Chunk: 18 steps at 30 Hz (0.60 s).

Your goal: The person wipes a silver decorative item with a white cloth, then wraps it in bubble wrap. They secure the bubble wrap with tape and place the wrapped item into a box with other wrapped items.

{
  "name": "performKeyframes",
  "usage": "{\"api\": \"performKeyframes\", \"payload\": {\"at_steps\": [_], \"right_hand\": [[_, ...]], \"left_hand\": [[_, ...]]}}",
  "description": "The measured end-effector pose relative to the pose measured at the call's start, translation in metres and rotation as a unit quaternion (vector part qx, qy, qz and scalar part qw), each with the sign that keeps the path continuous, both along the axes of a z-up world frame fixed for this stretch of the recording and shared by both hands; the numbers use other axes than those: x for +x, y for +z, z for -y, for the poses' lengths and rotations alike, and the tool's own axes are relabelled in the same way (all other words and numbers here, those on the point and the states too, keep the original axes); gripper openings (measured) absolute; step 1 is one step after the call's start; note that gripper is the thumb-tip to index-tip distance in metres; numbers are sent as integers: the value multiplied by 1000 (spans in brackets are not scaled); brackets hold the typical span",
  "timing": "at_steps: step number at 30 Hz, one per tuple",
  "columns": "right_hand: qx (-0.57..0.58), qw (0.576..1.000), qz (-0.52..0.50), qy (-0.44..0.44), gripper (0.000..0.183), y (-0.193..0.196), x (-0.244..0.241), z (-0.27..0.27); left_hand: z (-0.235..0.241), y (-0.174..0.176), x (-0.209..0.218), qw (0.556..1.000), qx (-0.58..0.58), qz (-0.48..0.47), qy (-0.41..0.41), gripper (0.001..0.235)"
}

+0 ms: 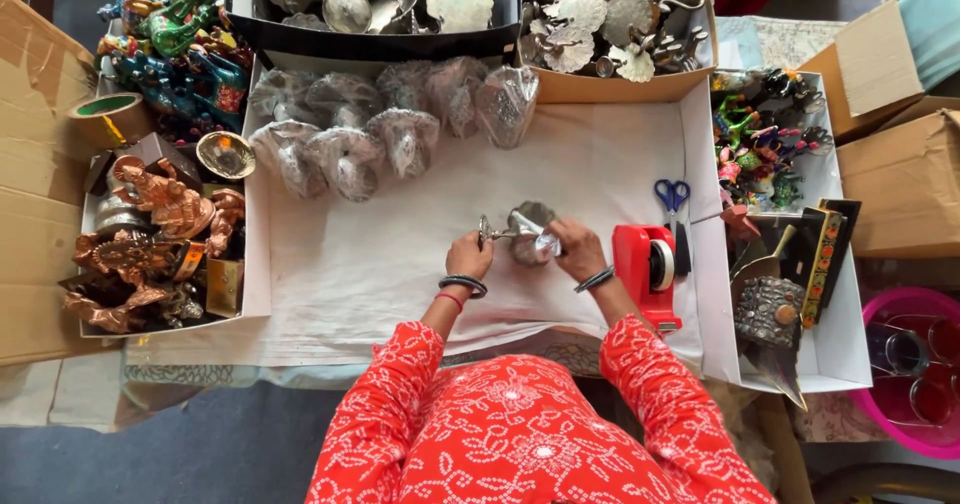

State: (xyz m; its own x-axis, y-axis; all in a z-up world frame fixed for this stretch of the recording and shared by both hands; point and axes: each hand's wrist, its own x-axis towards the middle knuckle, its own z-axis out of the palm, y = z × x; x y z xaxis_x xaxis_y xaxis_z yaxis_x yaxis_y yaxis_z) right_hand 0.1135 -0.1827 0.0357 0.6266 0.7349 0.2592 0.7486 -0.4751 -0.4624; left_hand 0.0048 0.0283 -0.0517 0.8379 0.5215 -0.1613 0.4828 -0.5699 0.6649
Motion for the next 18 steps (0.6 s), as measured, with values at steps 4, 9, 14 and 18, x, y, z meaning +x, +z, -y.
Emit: {"api": "performKeyframes", "payload": {"at_steps": [4,9,14,18], "right_hand": [[-28,999,14,28,26,52,16,-9],[55,996,12,69,36,98,15,-24],[275,936,-160,-150,44,51,13,-23],[193,951,-27,-240,57,19,11,-29]], "left_hand": [[-2,32,-2,923,-382,-18,42,42],[10,-32,10,756,-650,-9,81,39],[23,-43,9,646,-751,20,139,40],[18,-62,8,624,-763,14,171,42]]}}
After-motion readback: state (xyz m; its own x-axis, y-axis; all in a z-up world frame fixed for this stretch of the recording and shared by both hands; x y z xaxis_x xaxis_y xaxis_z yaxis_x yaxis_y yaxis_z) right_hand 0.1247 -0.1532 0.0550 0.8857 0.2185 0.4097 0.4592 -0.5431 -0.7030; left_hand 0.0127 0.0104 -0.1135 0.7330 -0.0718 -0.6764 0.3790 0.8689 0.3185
